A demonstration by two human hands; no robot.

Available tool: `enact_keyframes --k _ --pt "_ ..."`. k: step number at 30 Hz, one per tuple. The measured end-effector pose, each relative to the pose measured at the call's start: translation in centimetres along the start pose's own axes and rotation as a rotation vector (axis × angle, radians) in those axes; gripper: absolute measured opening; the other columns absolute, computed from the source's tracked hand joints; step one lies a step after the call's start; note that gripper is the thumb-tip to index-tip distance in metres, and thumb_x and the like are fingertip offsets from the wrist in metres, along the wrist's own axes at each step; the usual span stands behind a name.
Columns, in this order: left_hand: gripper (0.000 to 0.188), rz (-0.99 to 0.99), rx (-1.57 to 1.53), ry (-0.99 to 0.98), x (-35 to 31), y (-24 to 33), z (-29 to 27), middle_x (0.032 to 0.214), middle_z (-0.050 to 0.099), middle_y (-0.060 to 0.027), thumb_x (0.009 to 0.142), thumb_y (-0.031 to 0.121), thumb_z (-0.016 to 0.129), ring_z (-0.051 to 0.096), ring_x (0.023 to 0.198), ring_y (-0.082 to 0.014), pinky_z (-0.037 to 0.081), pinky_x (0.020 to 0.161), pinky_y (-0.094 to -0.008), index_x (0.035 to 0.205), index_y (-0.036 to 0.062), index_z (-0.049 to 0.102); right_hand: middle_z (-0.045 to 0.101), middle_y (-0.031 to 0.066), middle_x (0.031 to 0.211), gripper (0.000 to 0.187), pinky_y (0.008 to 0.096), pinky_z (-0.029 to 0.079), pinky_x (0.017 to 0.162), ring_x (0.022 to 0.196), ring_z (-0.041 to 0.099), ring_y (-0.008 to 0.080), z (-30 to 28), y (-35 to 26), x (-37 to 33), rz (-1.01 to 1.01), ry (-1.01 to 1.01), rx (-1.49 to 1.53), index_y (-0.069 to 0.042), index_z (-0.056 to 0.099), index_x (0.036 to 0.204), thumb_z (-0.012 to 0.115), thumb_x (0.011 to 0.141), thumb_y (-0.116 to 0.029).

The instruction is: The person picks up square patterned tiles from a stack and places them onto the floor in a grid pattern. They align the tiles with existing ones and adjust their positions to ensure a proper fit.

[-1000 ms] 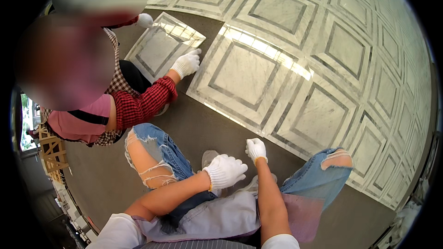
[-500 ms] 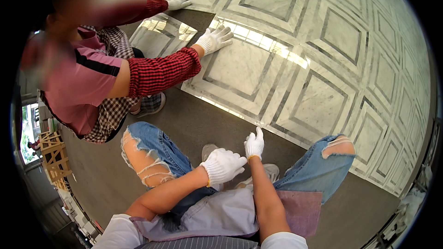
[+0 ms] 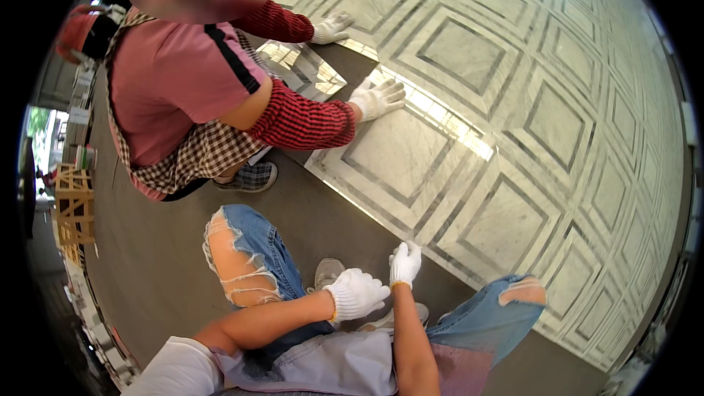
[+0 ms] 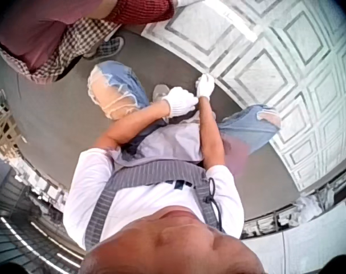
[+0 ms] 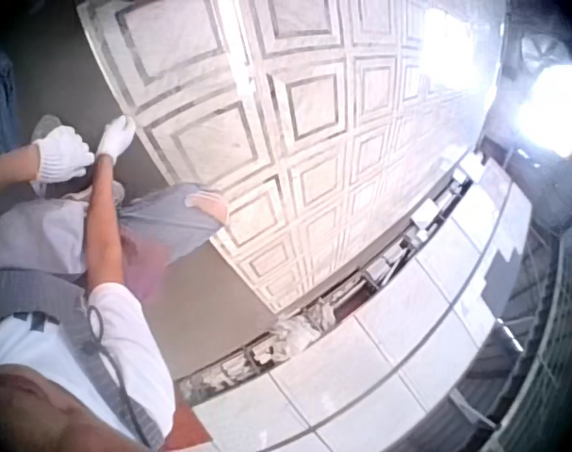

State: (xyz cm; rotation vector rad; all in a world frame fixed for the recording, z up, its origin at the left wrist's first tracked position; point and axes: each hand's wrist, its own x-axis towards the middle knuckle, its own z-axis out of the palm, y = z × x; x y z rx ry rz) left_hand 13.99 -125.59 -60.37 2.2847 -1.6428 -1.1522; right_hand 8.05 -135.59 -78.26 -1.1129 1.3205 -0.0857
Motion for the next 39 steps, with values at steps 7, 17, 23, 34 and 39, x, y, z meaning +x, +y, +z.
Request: enact_keyframes --k 7,17,23,34,39 --pt "0.024 0.012 0.013 0.002 0.5 0.1 0.3 0.081 0.067 -0.0112 0.083 0.033 0.061 0.066 0.077 -0.0294 0.051 0.068 -0.0418 0.086 0.0088 0.064 0.062 0.0124 0.082 0.031 0.0336 0.050 0.061 0.068 0.061 0.0213 -4.5 -1.9 8.8 -0.506 0.191 -0.464 0.001 0.056 0.107 0.058 0.087 -0.023" --pt "0.024 0.010 -0.037 0.005 0.3 0.3 -1.4 0.082 0.067 -0.0120 0.084 0.032 0.059 0.066 0.078 -0.0302 0.050 0.070 -0.0420 0.087 0.0082 0.063 0.041 0.0165 0.140 0.061 0.0424 0.044 0.095 0.123 0.045 0.0343 -7.4 -7.7 6.9 -0.362 0.114 -1.306 -0.007 0.044 0.133 0.059 0.080 -0.035" --pt "0.025 0.019 -0.035 -0.026 0.3 0.2 -1.6 0.082 0.066 -0.0124 0.084 0.032 0.059 0.066 0.078 -0.0306 0.051 0.069 -0.0423 0.088 0.0081 0.062 0.033 0.0133 0.146 0.071 0.0429 0.043 0.098 0.130 0.039 0.0331 -6.5 -7.3 5.5 -0.290 0.089 -1.414 -0.008 0.036 0.139 0.063 0.079 -0.035" --pt "0.024 0.052 -0.022 0.036 0.6 0.1 -1.0 0.080 0.065 -0.0116 0.084 0.032 0.059 0.065 0.076 -0.0301 0.050 0.068 -0.0424 0.088 0.0086 0.061 0.035 0.0132 0.145 0.073 0.0429 0.043 0.097 0.129 0.039 0.0338 -7.1 -6.9 6.1 -0.318 0.070 -1.416 -0.008 0.035 0.140 0.064 0.079 -0.034" --pt "0.024 0.058 -0.025 0.031 0.6 0.0 -0.8 0.081 0.065 -0.0116 0.084 0.032 0.059 0.065 0.076 -0.0304 0.050 0.068 -0.0422 0.088 0.0086 0.061 0.035 0.0135 0.145 0.073 0.0428 0.043 0.097 0.129 0.040 0.0331 -7.0 -6.8 6.2 -0.318 0.070 -1.427 -0.008 0.035 0.140 0.064 0.079 -0.034"
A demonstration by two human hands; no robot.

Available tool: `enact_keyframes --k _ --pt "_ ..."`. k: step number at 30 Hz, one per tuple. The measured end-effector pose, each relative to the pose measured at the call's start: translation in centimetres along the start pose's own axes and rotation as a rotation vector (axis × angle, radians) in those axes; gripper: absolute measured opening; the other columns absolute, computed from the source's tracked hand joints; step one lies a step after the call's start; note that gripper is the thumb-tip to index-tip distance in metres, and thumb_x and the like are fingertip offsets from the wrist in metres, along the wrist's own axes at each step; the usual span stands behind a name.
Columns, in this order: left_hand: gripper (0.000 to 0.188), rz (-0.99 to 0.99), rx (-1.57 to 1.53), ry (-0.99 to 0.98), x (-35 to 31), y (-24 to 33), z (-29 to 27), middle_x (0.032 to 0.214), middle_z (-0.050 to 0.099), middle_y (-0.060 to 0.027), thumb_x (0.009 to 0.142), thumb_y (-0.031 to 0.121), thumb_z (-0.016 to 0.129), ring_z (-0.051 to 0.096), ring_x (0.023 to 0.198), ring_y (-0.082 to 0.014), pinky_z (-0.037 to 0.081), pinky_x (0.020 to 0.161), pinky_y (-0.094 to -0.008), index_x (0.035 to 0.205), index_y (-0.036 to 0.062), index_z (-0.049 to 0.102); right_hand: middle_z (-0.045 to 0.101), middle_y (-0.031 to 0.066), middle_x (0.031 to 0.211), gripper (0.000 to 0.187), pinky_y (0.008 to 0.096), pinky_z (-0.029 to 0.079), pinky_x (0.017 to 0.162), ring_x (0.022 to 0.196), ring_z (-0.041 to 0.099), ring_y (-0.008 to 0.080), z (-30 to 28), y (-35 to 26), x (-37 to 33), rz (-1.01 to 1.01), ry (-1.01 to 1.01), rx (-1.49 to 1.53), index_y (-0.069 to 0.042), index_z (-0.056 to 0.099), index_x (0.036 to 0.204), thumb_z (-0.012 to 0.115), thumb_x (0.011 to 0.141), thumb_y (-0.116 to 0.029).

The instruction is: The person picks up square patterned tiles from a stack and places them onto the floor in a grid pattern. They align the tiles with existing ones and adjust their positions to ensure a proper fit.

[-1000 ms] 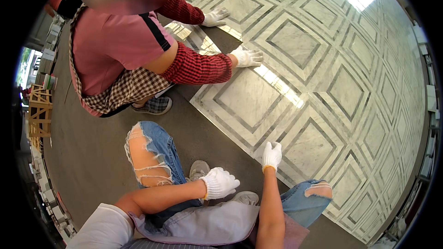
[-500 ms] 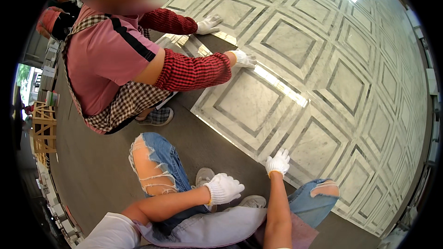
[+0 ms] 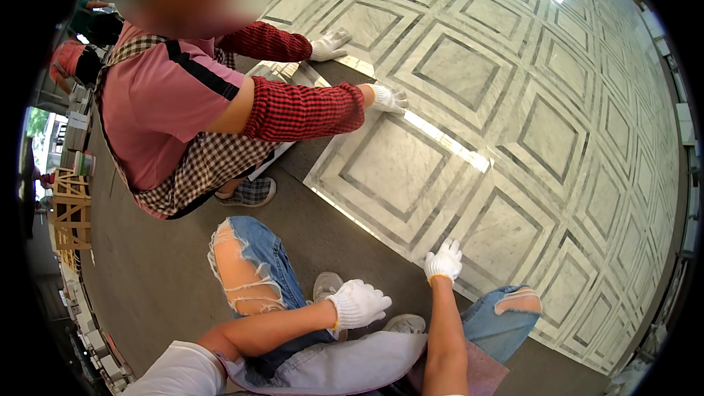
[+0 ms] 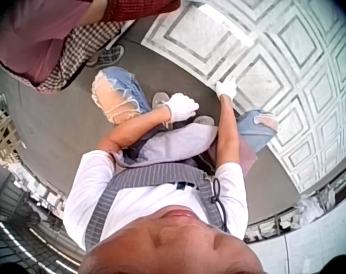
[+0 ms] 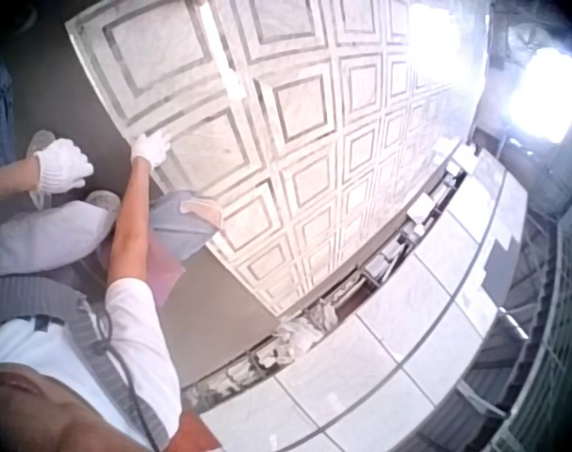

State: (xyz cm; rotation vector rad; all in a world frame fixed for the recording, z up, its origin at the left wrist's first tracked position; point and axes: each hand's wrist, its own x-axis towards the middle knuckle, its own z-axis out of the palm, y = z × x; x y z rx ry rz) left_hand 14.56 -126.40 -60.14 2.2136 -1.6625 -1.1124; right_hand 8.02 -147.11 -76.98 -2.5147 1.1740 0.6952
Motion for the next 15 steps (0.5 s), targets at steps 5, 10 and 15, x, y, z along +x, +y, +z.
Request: enact_keyframes --k 5,10,15 --pt "0.024 -0.014 -0.016 -0.026 0.13 -0.04 -0.42 0.082 0.065 -0.0115 0.085 0.032 0.058 0.065 0.077 -0.0305 0.050 0.068 -0.0424 0.088 0.0086 0.061 0.035 0.0133 0.144 0.071 0.0431 0.044 0.096 0.127 0.042 0.0330 -0.23 -0.06 -0.09 -0.012 0.007 -0.007 -0.007 0.037 0.139 0.064 0.078 -0.034" --pt "0.024 -0.008 -0.010 -0.018 0.20 -0.27 -0.80 0.082 0.065 -0.0118 0.085 0.032 0.058 0.065 0.078 -0.0306 0.051 0.069 -0.0426 0.088 0.0082 0.061 0.036 0.0131 0.142 0.070 0.0435 0.044 0.095 0.125 0.042 0.0328 -0.14 0.06 0.14 -0.013 0.019 0.002 -0.007 0.038 0.138 0.064 0.078 -0.033" --pt "0.023 -0.015 -0.003 -0.032 0.19 -0.42 -0.65 0.083 0.065 -0.0117 0.086 0.032 0.057 0.065 0.077 -0.0300 0.051 0.067 -0.0429 0.087 0.0087 0.060 0.037 0.0134 0.141 0.070 0.0441 0.044 0.095 0.125 0.043 0.0332 -0.24 -0.10 0.14 -0.014 0.026 0.006 -0.007 0.039 0.138 0.065 0.078 -0.032"
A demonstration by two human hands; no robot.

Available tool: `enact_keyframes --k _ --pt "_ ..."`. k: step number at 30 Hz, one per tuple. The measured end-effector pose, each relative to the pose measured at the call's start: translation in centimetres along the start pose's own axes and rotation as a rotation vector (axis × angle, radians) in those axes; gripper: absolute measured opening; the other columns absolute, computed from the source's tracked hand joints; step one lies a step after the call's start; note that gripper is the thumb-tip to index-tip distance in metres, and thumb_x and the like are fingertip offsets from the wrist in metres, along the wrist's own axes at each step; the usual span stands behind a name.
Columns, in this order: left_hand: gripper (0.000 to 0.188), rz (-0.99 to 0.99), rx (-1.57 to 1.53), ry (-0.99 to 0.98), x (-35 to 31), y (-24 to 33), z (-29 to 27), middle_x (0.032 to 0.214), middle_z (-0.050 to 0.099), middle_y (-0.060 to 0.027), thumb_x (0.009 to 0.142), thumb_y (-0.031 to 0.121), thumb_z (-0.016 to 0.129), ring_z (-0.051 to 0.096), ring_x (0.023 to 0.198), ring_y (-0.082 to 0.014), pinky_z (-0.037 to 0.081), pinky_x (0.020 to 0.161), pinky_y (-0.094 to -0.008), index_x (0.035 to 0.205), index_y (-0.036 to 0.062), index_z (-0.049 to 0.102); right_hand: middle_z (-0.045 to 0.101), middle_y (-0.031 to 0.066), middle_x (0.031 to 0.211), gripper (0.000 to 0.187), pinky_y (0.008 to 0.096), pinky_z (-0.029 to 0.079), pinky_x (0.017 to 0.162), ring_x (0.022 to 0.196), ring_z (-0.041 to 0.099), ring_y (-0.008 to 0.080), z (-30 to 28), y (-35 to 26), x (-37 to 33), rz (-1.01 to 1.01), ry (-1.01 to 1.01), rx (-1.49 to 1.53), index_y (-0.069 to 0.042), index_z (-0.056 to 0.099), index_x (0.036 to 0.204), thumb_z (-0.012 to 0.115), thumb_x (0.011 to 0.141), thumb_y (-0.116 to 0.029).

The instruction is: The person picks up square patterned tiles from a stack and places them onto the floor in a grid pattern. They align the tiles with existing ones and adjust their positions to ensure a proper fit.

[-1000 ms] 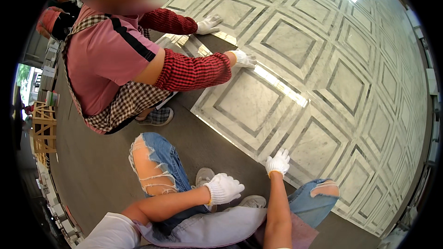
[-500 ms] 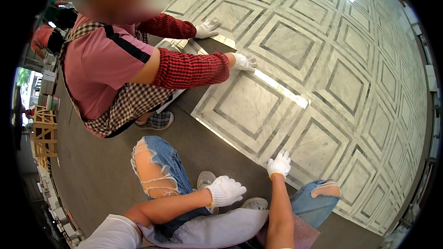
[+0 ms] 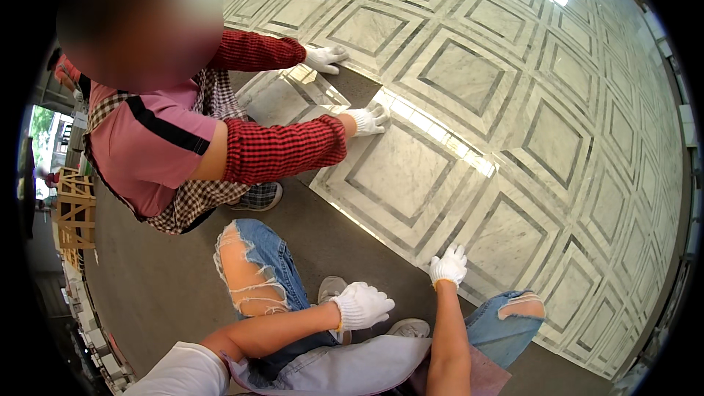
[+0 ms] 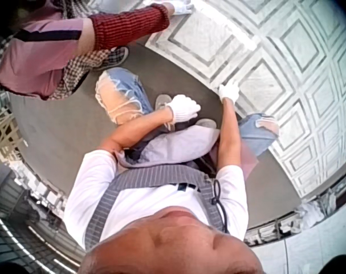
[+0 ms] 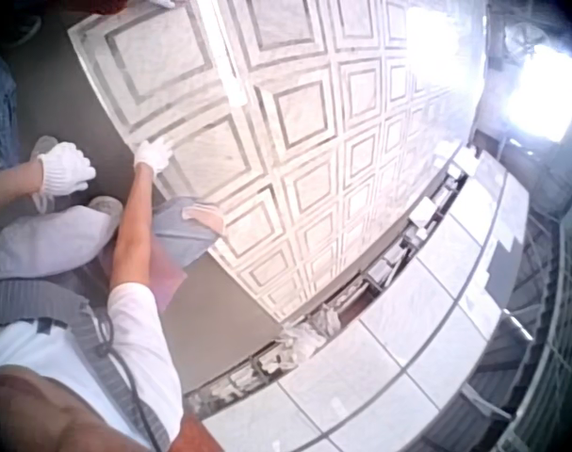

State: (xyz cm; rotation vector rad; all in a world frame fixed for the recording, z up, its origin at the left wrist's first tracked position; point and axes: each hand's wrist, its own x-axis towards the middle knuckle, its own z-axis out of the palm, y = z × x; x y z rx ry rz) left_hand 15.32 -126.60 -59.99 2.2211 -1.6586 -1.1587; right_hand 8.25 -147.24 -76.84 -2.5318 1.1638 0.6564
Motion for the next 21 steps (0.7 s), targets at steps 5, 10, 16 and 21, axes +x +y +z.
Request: enact_keyframes --k 5,10,16,21 --pt "0.028 -0.116 -0.326 -0.075 0.6 -1.3 -0.7 0.091 0.065 -0.0131 0.088 0.034 0.053 0.063 0.087 -0.0324 0.049 0.076 -0.0436 0.094 0.0083 0.062 0.041 0.0165 0.138 0.065 0.0429 0.045 0.093 0.120 0.047 0.0344 -0.4 -0.1 -0.2 0.001 0.034 0.039 -0.006 0.043 0.133 0.065 0.078 -0.033" --pt "0.037 -0.470 -0.790 0.106 3.6 -6.4 0.5 0.096 0.066 -0.0177 0.084 0.036 0.051 0.063 0.089 -0.0326 0.048 0.080 -0.0410 0.099 0.0038 0.063 0.064 0.0232 0.101 0.040 0.0432 0.047 0.085 0.095 0.061 0.0382 -0.8 -2.9 -1.6 0.184 0.005 0.406 -0.003 0.063 0.098 0.061 0.079 -0.038" --pt "0.042 -1.025 -0.774 0.260 7.9 -13.9 4.3 0.106 0.064 -0.0220 0.081 0.035 0.055 0.062 0.100 -0.0361 0.047 0.087 -0.0422 0.104 0.0001 0.062 0.060 0.0130 0.084 0.046 0.0359 0.050 0.048 0.065 0.062 0.0240 5.9 -4.4 -4.2 0.560 -0.635 1.188 -0.001 0.053 0.103 0.060 0.086 -0.043" --pt "0.041 -1.209 -1.347 0.361 10.1 -16.5 5.4 0.095 0.062 -0.0204 0.085 0.030 0.057 0.066 0.087 -0.0283 0.054 0.070 -0.0407 0.108 -0.0028 0.055 0.059 0.0116 0.086 0.044 0.0349 0.049 0.050 0.065 0.059 0.0219 7.8 -4.2 -3.8 0.676 -0.558 1.529 -0.002 0.052 0.099 0.059 0.087 -0.043"
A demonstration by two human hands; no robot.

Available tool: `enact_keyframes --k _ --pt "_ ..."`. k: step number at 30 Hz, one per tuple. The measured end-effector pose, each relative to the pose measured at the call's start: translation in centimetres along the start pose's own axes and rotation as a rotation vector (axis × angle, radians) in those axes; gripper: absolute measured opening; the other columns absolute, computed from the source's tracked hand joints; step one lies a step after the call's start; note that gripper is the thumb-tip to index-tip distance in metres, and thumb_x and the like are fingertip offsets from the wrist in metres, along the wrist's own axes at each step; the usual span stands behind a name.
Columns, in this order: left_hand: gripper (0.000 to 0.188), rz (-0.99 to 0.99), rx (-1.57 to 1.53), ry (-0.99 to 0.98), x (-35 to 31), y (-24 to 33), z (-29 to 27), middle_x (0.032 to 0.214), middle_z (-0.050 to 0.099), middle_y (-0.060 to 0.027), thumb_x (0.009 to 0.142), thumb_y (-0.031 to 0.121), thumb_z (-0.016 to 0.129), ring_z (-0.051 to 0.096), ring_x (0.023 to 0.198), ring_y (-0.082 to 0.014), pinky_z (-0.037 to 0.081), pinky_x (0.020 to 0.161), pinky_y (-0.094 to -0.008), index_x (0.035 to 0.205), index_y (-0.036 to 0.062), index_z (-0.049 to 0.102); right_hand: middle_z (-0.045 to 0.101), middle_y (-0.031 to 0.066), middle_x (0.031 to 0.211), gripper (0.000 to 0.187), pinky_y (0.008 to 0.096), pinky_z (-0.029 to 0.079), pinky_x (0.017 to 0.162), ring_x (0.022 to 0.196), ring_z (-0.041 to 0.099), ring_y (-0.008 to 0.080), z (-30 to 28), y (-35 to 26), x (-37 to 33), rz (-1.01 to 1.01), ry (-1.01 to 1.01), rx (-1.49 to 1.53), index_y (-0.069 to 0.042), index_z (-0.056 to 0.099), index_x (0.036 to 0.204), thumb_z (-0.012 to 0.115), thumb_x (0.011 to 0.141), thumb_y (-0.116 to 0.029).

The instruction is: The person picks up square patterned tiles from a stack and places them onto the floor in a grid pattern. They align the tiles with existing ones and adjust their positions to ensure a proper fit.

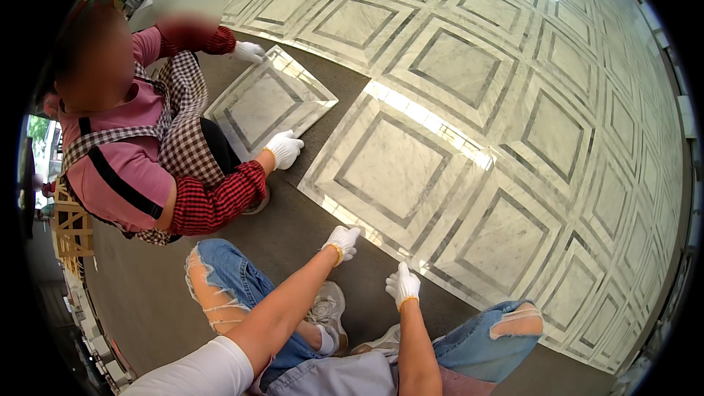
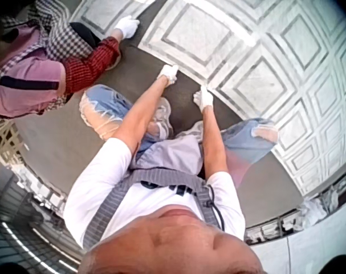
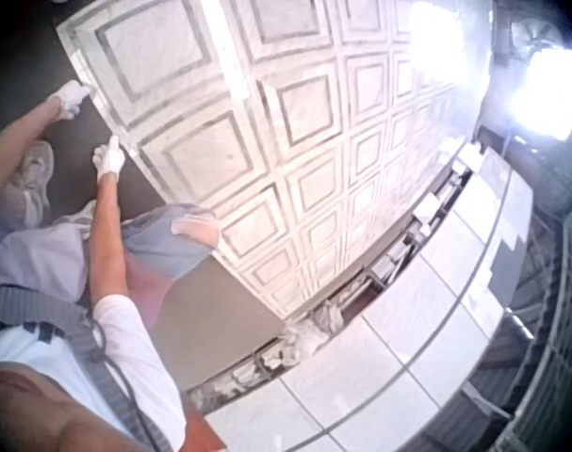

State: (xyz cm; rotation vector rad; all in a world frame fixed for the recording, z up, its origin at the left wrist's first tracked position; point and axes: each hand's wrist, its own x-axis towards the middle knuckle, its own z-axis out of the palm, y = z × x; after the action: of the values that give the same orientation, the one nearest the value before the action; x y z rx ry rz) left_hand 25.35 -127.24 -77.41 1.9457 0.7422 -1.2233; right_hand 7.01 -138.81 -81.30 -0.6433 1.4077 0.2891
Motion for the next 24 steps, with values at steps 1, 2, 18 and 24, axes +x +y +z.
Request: enact_keyframes --k 1,2,18,24 --pt "0.044 0.008 -0.064 -0.057 0.8 -0.4 0.0 0.103 0.060 -0.0210 0.086 0.032 0.056 0.064 0.090 -0.0302 0.054 0.073 -0.0427 0.114 -0.0012 0.052 0.059 0.0109 0.085 0.042 0.0342 0.048 0.051 0.064 0.059 0.0213 0.1 0.1 -0.1 -0.009 -0.010 0.025 -0.002 0.053 0.098 0.059 0.088 -0.043" --pt "0.047 0.016 -0.128 -0.115 1.6 -0.8 0.0 0.111 0.057 -0.0215 0.087 0.034 0.055 0.062 0.093 -0.0321 0.053 0.076 -0.0447 0.119 0.0004 0.050 0.058 0.0102 0.084 0.040 0.0335 0.048 0.051 0.064 0.058 0.0208 0.2 0.1 -0.2 -0.019 -0.020 0.049 -0.003 0.053 0.097 0.058 0.088 -0.042" --pt "0.027 0.098 -0.232 -0.169 4.8 -3.1 -0.2 0.096 0.061 -0.0167 0.093 0.025 0.049 0.065 0.077 -0.0287 0.055 0.064 -0.0413 0.107 0.0014 0.048 0.045 0.0003 0.070 0.030 0.0264 0.037 0.050 0.059 0.045 0.0130 1.3 0.7 1.2 -0.109 -0.120 0.459 -0.011 0.046 0.082 0.046 0.098 -0.037" --pt "0.022 0.115 -0.291 -0.170 4.6 -3.3 -0.2 0.097 0.060 -0.0173 0.094 0.021 0.049 0.064 0.079 -0.0282 0.055 0.066 -0.0407 0.102 0.0010 0.047 0.052 0.0019 0.076 0.027 0.0265 0.040 0.054 0.065 0.051 0.0142 1.9 0.9 0.8 -0.155 -0.088 0.477 -0.009 0.048 0.090 0.047 0.097 -0.034"
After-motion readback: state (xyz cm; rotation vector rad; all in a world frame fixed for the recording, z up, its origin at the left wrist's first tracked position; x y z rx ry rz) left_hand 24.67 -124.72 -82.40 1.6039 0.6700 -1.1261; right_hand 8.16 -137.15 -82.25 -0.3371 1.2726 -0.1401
